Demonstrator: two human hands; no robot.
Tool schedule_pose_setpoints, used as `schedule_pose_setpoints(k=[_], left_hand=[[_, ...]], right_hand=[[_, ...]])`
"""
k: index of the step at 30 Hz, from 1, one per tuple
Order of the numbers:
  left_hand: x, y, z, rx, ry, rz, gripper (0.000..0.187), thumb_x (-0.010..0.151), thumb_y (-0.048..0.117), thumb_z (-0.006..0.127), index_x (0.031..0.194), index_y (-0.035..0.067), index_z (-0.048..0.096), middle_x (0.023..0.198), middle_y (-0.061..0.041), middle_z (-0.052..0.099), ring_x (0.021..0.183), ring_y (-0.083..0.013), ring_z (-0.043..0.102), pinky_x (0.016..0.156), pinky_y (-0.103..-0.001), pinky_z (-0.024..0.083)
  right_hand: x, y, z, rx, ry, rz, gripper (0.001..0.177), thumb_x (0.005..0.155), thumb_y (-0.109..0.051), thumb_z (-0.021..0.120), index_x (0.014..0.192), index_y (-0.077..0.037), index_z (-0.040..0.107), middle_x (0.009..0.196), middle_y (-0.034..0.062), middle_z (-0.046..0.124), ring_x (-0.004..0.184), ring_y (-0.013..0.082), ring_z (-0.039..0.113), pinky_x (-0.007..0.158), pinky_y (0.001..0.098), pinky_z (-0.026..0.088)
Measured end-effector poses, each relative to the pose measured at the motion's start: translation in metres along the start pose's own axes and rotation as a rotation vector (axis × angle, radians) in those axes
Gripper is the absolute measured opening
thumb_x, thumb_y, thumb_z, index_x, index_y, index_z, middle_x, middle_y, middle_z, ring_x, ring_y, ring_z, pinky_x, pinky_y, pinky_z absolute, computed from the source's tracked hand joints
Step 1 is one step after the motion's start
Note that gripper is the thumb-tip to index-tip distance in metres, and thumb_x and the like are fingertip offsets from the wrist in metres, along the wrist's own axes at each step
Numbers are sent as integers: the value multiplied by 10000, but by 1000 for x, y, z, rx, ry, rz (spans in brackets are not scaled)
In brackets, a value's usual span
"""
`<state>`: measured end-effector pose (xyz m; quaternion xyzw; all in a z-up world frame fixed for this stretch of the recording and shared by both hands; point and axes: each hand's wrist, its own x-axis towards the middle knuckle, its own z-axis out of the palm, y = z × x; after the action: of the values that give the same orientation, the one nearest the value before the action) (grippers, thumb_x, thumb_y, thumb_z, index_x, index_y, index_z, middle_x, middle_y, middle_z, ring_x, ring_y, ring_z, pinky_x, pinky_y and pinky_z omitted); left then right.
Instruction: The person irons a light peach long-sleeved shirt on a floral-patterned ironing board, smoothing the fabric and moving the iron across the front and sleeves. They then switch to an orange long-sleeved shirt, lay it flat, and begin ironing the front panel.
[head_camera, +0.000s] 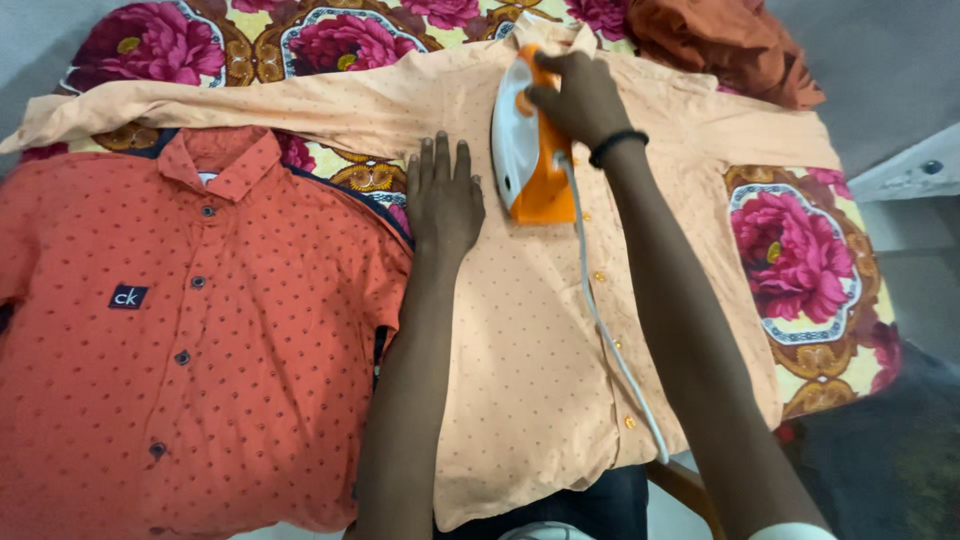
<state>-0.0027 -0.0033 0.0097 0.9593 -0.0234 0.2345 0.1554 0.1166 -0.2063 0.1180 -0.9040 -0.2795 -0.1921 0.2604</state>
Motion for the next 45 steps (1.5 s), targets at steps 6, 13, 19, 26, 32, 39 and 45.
schedule_pose_setpoints(k=[6,13,19,26,32,39,45], left_hand=[[-2,-2,8,11,13,6,547,1006,325,530,1498,85,514,1595,-202,402,1493,-376,321,1231,-512,186],[-3,-7,13,8,34,26,577,979,324,560,1495,72,514,1597,-209,397,1499,-382,320,1235,-517,190],[1,-10,14,-54,37,36,557,957,278,609,1457,39,546,1571,-241,409,1472,-405,324,1217,-538,205],[3,-29,18,125,193,-102,520,894,103,613,1394,-39,583,1564,-220,453,1515,-390,325,1250,-537,222],[3,-32,24,35,156,-145,575,870,71,573,1429,-55,531,1566,-215,438,1487,-414,339,1209,-530,243],[2,-30,15,36,133,-162,652,840,95,635,1460,-51,495,1566,-215,439,1488,-407,340,1212,-540,265],[1,-27,17,44,143,-169,640,839,103,643,1450,-36,511,1564,-205,455,1476,-393,362,1210,-540,273]], right_hand=[[-84,-93,-45,70,-184,344,555,888,-339,737,1385,-107,651,890,235,742,673,304,726,703,407,560],[-195,-217,-114,7,-393,589,599,925,-363,710,1485,-212,558,464,144,580,376,230,568,455,380,453],[-243,-256,-134,140,-355,549,641,836,-265,746,1452,-183,587,433,117,486,335,169,469,410,333,414],[-203,-214,-100,174,-222,399,534,886,-313,761,1388,-161,661,489,90,524,391,123,468,427,319,423],[-109,-133,-34,149,-86,247,517,942,-393,790,1355,-99,688,578,104,657,490,139,660,504,296,502],[9,-30,44,209,111,-108,443,978,-278,820,1324,-28,701,1085,161,768,671,188,750,631,336,603],[26,-10,55,84,64,-114,355,1014,-254,831,1273,-25,748,1128,181,779,941,256,746,813,390,598]])
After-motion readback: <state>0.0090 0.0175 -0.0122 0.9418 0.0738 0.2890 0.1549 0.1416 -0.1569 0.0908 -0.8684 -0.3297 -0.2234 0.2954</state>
